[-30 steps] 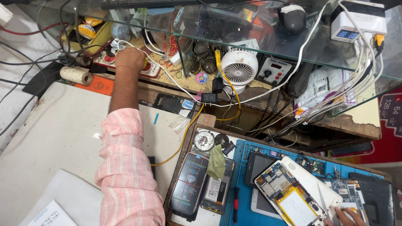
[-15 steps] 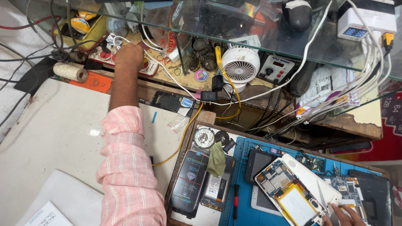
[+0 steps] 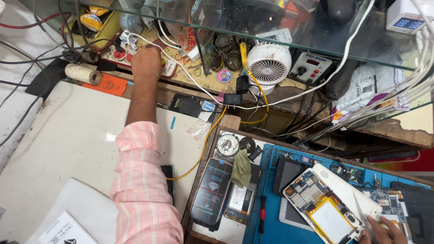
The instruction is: The person disassembles a white smartphone, removes the back cover, and manipulates internal components including the battery and motherboard. They use a metal spudger to pry parts and connect a charging cable to test the device. The person also uses a computer mouse briefly before continuing to adjust the phone's internal parts.
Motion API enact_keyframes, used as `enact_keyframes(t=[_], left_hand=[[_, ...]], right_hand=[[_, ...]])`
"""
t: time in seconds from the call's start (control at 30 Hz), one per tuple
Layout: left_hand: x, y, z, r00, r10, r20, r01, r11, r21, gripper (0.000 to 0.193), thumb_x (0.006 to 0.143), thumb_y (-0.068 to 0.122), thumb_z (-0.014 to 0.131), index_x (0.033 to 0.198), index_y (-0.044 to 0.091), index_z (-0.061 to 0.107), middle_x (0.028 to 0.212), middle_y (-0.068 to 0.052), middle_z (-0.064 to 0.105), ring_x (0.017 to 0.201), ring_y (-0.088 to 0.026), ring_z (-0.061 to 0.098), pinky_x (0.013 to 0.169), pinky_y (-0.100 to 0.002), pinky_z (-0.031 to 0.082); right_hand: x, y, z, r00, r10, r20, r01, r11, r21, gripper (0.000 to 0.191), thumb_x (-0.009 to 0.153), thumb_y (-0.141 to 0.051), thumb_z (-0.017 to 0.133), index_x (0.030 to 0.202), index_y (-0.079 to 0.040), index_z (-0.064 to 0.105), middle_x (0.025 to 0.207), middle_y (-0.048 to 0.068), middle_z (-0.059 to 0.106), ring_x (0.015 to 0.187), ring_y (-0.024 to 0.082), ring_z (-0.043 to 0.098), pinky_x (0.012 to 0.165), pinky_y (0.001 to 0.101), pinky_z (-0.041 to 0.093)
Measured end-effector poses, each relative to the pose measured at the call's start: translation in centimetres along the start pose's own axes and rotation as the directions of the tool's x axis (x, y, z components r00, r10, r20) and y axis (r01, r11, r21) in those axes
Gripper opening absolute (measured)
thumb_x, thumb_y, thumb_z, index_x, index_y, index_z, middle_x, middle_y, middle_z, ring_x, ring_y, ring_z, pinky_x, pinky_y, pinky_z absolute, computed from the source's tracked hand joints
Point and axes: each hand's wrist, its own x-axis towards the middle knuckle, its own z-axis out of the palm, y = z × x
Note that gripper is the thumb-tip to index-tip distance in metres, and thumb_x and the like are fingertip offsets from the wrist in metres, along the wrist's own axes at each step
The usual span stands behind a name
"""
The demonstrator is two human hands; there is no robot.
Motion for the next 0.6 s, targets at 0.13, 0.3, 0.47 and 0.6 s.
enact_keyframes(t=[0.13,0.3,0.47,0.6], left_hand=[[0.2,-0.2,0.6,0.993,0.01,-0.122,-0.018,0.998,-0.064,0.018,0.093,0.008,0.061,0.098,0.006,0.078,0.102,-0.02,0.075,0.095,-0.037,0.074,0.077,-0.048,0.06],[-1.0,1.0,0.1,0.993,0.049,-0.112,-0.045,0.998,0.046,0.019,0.097,0.014,0.06,0.1,0.007,0.078,0.108,-0.018,0.075,0.098,-0.036,0.074,0.088,-0.051,0.055],[-3.9,3.3,-0.3,0.909,0.04,-0.414,-0.081,0.993,-0.082,0.049,0.076,0.023,0.077,0.123,0.01,0.072,0.128,-0.018,0.062,0.12,-0.036,0.057,0.105,-0.055,0.038],[-5.5,5.4,-2.0,0.885,0.098,-0.455,-0.257,0.918,-0.301,0.051,0.08,0.02,0.078,0.13,0.01,0.07,0.133,-0.018,0.06,0.122,-0.039,0.054,0.104,-0.054,0.039]], right_hand=[[-1.6,-0.5,0.2,0.984,0.011,-0.176,0.011,0.992,0.127,0.037,0.087,-0.027,0.074,0.12,-0.011,0.074,0.111,0.014,0.067,0.117,0.029,0.07,0.098,0.0388,0.061],[-3.5,-2.6,0.9,0.954,0.147,-0.26,-0.071,0.958,0.279,0.04,0.08,-0.023,0.077,0.119,-0.013,0.074,0.137,0.019,0.06,0.116,0.032,0.069,0.091,0.0412,0.061],[-3.7,-4.6,-2.5,0.942,0.119,-0.314,-0.043,0.97,0.239,0.041,0.08,-0.028,0.076,0.12,-0.018,0.073,0.135,0.015,0.062,0.123,0.035,0.068,0.093,0.0442,0.061],[-3.2,-7.3,-7.9,0.954,0.131,-0.27,-0.093,0.984,0.149,0.042,0.08,-0.031,0.075,0.121,-0.022,0.073,0.135,0.006,0.066,0.11,0.024,0.073,0.088,0.0395,0.061]])
